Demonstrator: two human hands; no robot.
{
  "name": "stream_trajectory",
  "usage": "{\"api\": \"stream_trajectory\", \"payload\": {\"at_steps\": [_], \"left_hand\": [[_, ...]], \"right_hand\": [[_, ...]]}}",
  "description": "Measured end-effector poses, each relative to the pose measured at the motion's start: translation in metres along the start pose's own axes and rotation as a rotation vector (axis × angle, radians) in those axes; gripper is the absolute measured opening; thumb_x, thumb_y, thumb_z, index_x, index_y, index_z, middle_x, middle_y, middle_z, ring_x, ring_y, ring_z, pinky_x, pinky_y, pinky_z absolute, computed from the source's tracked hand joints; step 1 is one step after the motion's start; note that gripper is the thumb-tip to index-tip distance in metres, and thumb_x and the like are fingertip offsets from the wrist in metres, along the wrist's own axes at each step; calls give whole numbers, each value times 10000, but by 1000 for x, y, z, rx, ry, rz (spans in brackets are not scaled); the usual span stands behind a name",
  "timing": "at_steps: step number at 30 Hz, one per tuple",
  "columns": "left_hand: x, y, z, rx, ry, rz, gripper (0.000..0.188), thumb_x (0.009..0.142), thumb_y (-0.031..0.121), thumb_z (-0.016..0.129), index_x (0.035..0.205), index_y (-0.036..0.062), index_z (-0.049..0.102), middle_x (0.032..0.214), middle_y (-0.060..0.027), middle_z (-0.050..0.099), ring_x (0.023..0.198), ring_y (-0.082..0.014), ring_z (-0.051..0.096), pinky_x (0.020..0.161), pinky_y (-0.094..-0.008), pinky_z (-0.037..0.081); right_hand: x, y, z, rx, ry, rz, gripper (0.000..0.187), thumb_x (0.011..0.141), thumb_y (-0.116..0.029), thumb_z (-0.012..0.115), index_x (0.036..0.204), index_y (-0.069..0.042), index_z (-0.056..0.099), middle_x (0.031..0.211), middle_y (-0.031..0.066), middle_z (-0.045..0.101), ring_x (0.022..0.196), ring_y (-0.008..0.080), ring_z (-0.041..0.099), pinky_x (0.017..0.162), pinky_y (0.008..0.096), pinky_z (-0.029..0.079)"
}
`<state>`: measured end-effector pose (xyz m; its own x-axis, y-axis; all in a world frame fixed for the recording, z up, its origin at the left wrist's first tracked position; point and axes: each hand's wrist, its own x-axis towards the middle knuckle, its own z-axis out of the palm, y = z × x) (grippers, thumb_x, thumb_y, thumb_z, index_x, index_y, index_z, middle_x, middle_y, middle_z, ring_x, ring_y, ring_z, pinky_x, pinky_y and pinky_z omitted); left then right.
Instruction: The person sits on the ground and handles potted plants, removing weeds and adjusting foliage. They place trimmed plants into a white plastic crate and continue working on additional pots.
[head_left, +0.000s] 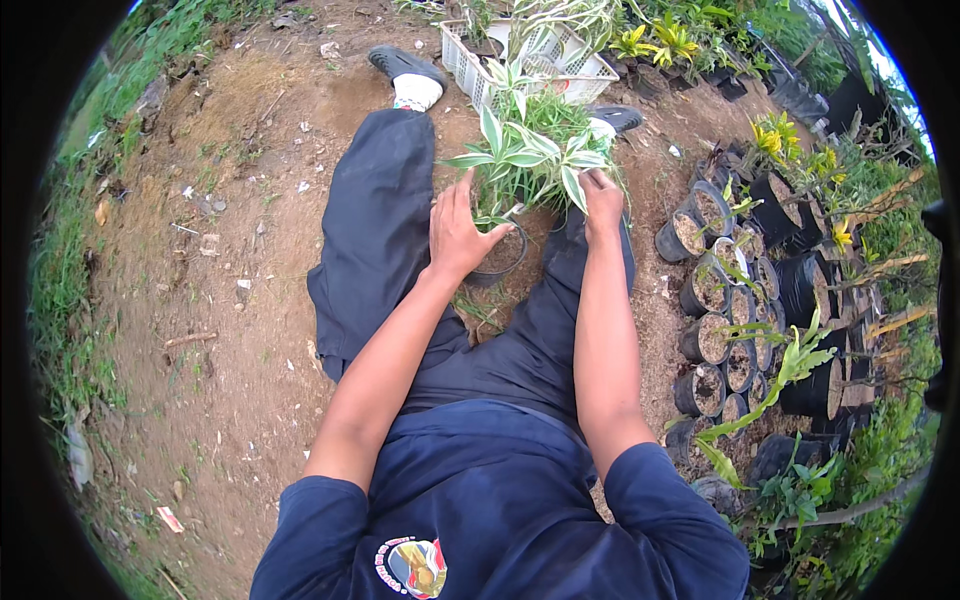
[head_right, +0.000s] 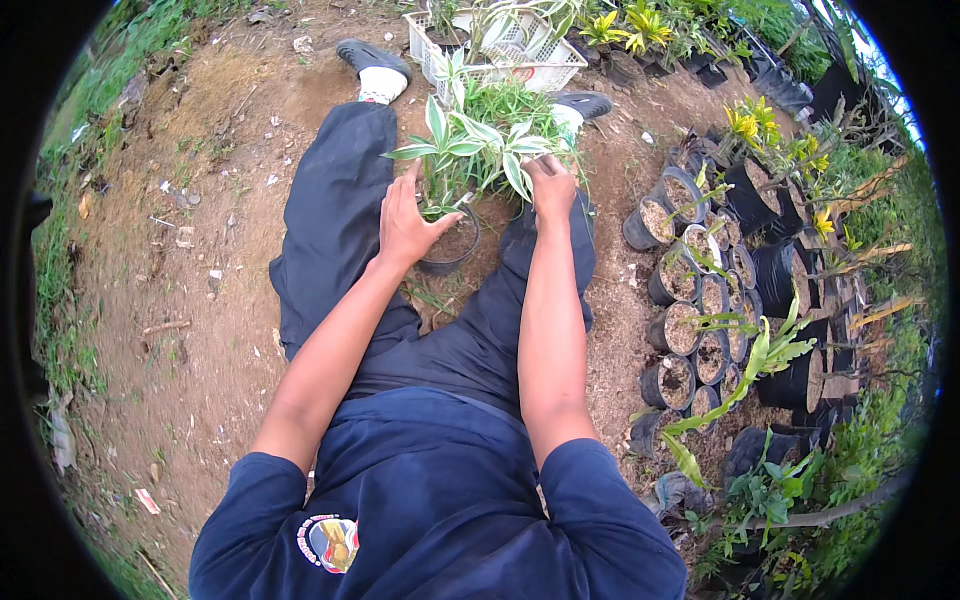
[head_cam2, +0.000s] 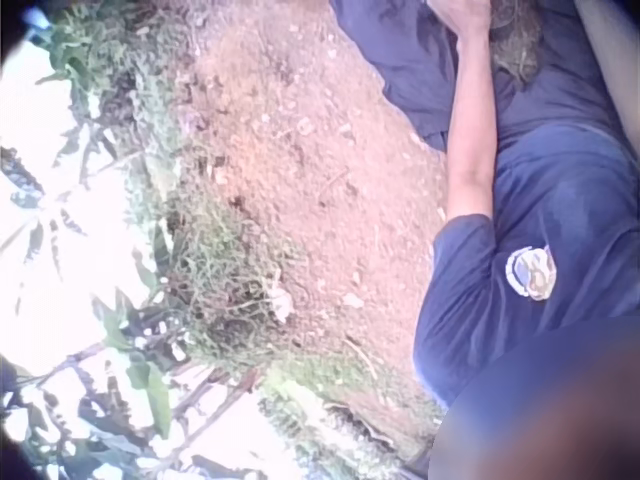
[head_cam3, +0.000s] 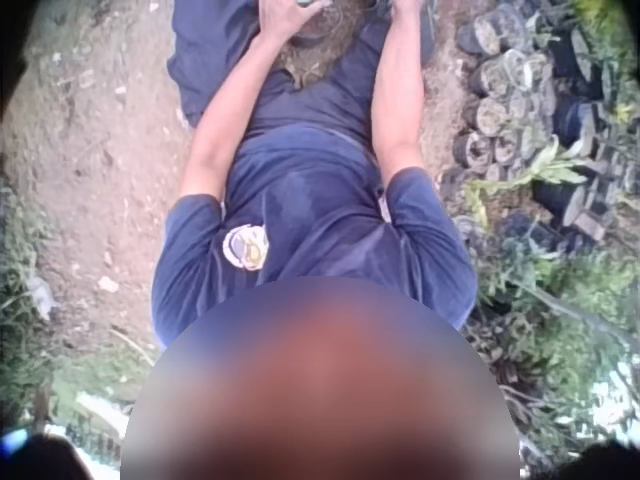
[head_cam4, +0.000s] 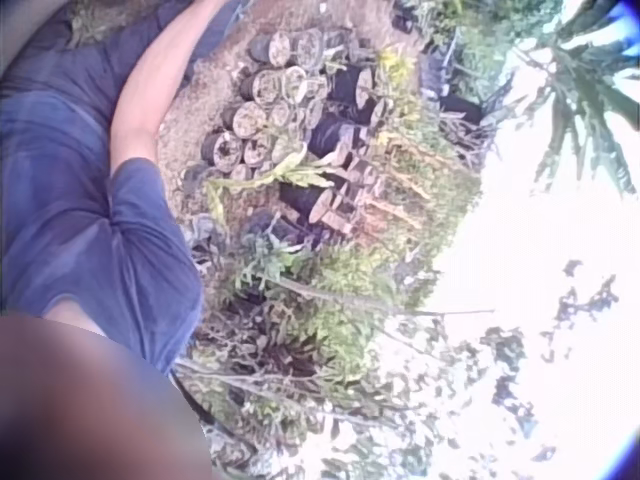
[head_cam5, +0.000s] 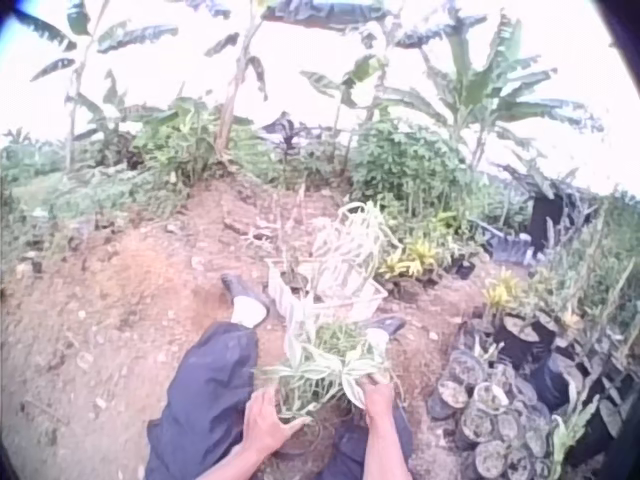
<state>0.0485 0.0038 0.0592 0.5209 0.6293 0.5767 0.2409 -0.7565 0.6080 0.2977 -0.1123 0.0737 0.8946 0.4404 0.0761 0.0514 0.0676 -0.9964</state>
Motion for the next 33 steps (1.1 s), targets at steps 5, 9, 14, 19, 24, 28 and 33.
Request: {"api": "stream_trajectory", "payload": {"at_steps": [5,9,14,19,24,28,33], "left_hand": [[20,20,21,1,-176,-250,1091,750,353,973,1611,-13,412,1344,-303,691,1236,-459,684,1027,-507,559],[13,8,25,-37,-126,-272,898,751,179,906,1523,-44,505,1275,-312,720,1169,-472,713,1039,-517,566],[5,-29,5,-331,-57,-224,616,762,112,828,1328,-14,618,1129,-223,771,1051,-358,764,954,-453,585],[-7,-62,-11,-897,-268,-310,438,865,-70,688,1279,13,568,912,-39,624,858,-169,675,928,-428,644],[-10,-63,-7,-607,-316,-106,484,865,96,852,1285,21,623,1014,-84,696,856,-148,692,776,-359,597],[-16,-45,-9,-755,-221,-240,326,935,108,775,1210,-7,643,951,-86,707,841,-210,687,806,-374,552],[-13,-43,-17,-1080,-210,-368,251,932,30,652,1174,-25,613,906,-103,685,763,-209,667,738,-370,535]], "right_hand": [[3,-6,25,-196,55,-265,590,968,-140,782,1507,21,605,1301,190,780,1182,270,772,1004,370,575],[-83,31,28,-324,152,-225,465,962,-120,744,1415,-33,687,1264,195,787,1116,283,784,1019,392,582],[-114,36,39,-558,-323,-409,448,966,-210,795,1384,-63,731,1298,167,783,1166,271,771,1037,386,579],[-125,26,56,-482,-417,-281,455,957,-249,809,1367,-64,741,1314,173,768,1213,310,744,1071,421,558],[-128,35,58,-573,-420,-297,426,906,-262,858,1274,-60,784,1289,190,752,1224,368,721,1062,458,563],[-124,37,51,-671,-448,-496,443,861,-268,898,1245,-71,798,1259,198,751,1165,392,732,1023,462,580],[-126,33,49,-639,-449,-521,315,866,-221,888,1144,-82,837,1191,146,782,1135,353,745,998,457,583]]}}
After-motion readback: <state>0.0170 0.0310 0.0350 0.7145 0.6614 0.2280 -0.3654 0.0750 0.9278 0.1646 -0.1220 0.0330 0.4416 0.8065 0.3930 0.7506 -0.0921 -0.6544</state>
